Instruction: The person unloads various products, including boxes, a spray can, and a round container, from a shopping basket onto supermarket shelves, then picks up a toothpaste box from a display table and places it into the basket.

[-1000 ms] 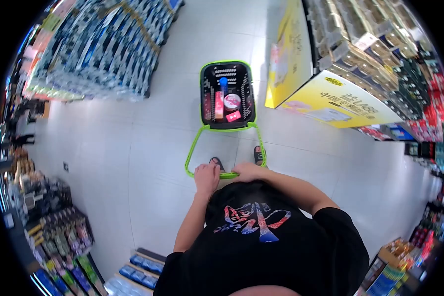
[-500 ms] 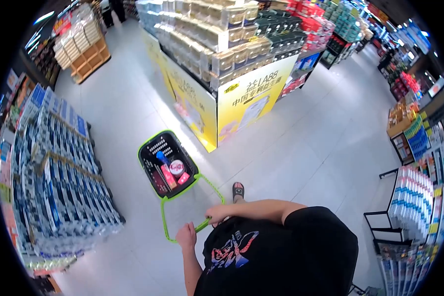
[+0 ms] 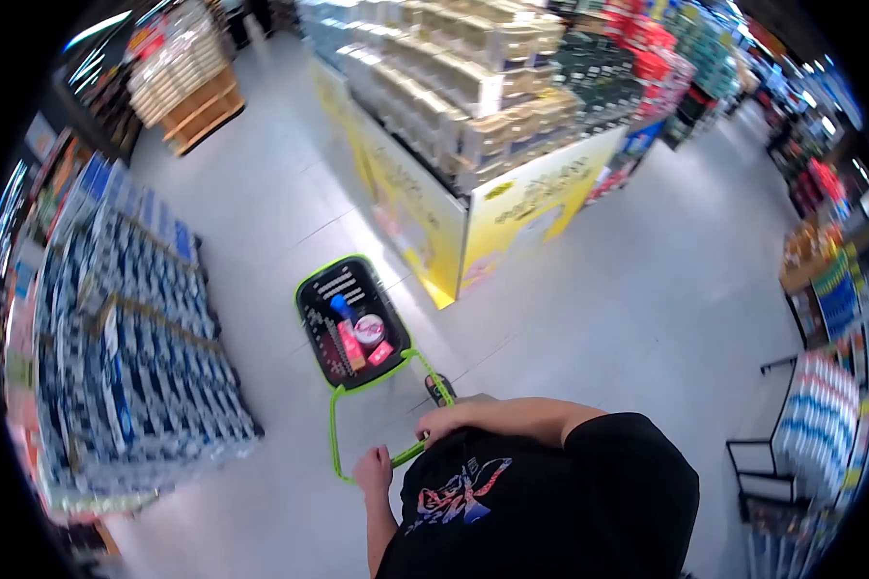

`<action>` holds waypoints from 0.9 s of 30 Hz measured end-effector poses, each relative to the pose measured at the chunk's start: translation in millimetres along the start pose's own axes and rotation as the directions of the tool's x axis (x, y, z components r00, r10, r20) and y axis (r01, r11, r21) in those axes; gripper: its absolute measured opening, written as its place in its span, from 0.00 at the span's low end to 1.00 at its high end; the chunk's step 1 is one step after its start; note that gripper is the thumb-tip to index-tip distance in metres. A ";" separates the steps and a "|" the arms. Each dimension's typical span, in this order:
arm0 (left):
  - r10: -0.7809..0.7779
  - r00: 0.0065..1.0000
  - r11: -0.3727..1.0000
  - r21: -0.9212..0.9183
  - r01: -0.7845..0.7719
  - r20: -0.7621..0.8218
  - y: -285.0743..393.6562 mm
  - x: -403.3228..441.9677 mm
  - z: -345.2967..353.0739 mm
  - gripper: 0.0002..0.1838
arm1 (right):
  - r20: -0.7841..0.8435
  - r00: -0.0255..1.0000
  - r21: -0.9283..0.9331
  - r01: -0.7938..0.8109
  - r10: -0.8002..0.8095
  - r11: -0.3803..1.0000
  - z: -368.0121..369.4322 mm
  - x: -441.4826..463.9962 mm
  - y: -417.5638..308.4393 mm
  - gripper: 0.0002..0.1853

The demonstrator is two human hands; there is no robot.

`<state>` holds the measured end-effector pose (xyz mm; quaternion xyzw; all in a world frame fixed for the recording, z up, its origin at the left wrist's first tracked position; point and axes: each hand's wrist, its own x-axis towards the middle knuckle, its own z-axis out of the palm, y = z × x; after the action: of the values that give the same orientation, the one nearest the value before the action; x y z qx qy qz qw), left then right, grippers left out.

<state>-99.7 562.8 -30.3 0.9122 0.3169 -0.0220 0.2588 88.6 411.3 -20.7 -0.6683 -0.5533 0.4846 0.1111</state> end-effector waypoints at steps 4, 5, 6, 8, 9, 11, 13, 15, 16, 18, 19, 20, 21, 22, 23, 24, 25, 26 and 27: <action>-0.036 0.996 0.999 0.008 0.037 -0.079 -7.3 20.3 -13.4 0.21 | 0.279 0.958 0.015 0.063 -0.065 0.998 -42.2 33.0 -2.5 0.27; -0.059 0.994 0.998 0.006 0.060 -0.094 -7.1 30.9 -18.1 0.21 | 0.294 0.952 0.002 0.082 -0.079 0.997 -50.1 39.4 0.3 0.27; -0.064 0.995 0.998 0.016 0.065 -0.071 -7.9 40.0 -22.7 0.20 | 0.285 0.957 0.014 0.059 -0.060 0.998 -60.1 41.1 -1.3 0.28; -0.093 0.994 0.995 0.018 0.094 -0.051 -6.1 58.8 -29.9 0.20 | 0.290 0.954 0.056 0.066 -0.080 0.996 -63.2 58.8 18.8 0.31; -0.083 0.996 0.996 0.022 0.084 -0.038 -4.5 70.2 -33.7 0.20 | 0.313 0.945 0.049 0.080 -0.091 0.996 -74.3 56.8 17.7 0.31; -0.072 0.997 0.997 0.023 0.073 -0.034 -0.1 89.4 -34.9 0.20 | 0.244 0.970 0.127 -0.028 -0.003 0.992 -95.8 46.7 13.4 0.32; -0.077 0.996 0.997 0.028 0.078 -0.034 1.6 102.2 -34.3 0.19 | 0.228 0.972 0.128 0.033 -0.062 0.991 -94.8 59.6 35.0 0.31; -0.095 0.995 0.995 0.028 0.096 -0.027 8.2 120.4 -35.0 0.19 | 0.195 0.968 0.081 0.143 -0.157 0.986 -135.5 44.6 9.5 0.24; -0.109 0.994 0.994 0.022 0.110 -0.022 12.3 129.2 -33.0 0.19 | 0.249 0.966 -0.023 0.074 -0.066 0.997 -137.5 57.8 21.5 0.22; -0.123 0.992 0.992 0.015 0.123 -0.015 20.4 150.6 -34.2 0.19 | 0.174 0.983 -0.067 0.067 -0.054 0.996 -163.4 49.7 20.4 0.20; -0.104 0.994 0.994 0.010 0.104 -0.029 22.8 163.5 -34.5 0.19 | 0.148 0.989 -0.114 0.023 -0.005 0.993 -174.2 50.1 22.5 0.20; -0.119 0.992 0.993 0.006 0.120 -0.027 25.1 177.2 -34.7 0.19 | 0.163 0.986 -0.116 0.029 -0.010 0.993 -178.4 52.9 32.7 0.20; -0.087 0.996 0.996 -0.007 0.086 -0.022 26.5 192.0 -34.4 0.19 | 0.059 0.998 -0.104 0.000 0.006 0.995 -180.3 56.0 45.1 0.19; -0.053 0.998 0.998 -0.022 0.053 -0.013 29.0 205.7 -35.3 0.19 | -0.044 0.999 -0.087 -0.030 0.027 0.996 -186.6 58.7 53.1 0.19; -0.066 0.998 0.997 -0.031 0.066 -0.004 32.1 219.4 -35.1 0.19 | -0.027 0.999 -0.085 -0.032 0.030 0.996 -195.0 62.5 62.7 0.19; -0.054 0.998 0.998 -0.036 0.055 0.026 36.5 235.9 -39.9 0.20 | -0.037 0.998 -0.028 -0.046 0.045 0.999 -208.8 67.4 67.3 0.19; -0.037 0.998 0.998 -0.042 0.039 0.055 40.1 253.0 -43.5 0.20 | -0.050 0.997 0.030 -0.061 0.063 0.998 -223.6 72.9 72.6 0.19; -0.035 0.998 0.998 -0.049 0.038 0.056 42.4 271.6 -44.9 0.20 | -0.048 0.996 0.027 -0.068 0.069 0.997 -239.8 79.3 78.5 0.19; 0.008 0.993 0.997 -0.076 0.001 0.118 42.8 290.1 -45.8 0.21 | -0.080 0.993 0.009 -0.081 0.082 0.997 -254.0 85.5 83.8 0.19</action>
<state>151.4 721.0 -30.3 0.8994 0.2999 -0.0636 0.3115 330.3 551.9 5.5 -0.7090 -0.5193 0.4629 0.1153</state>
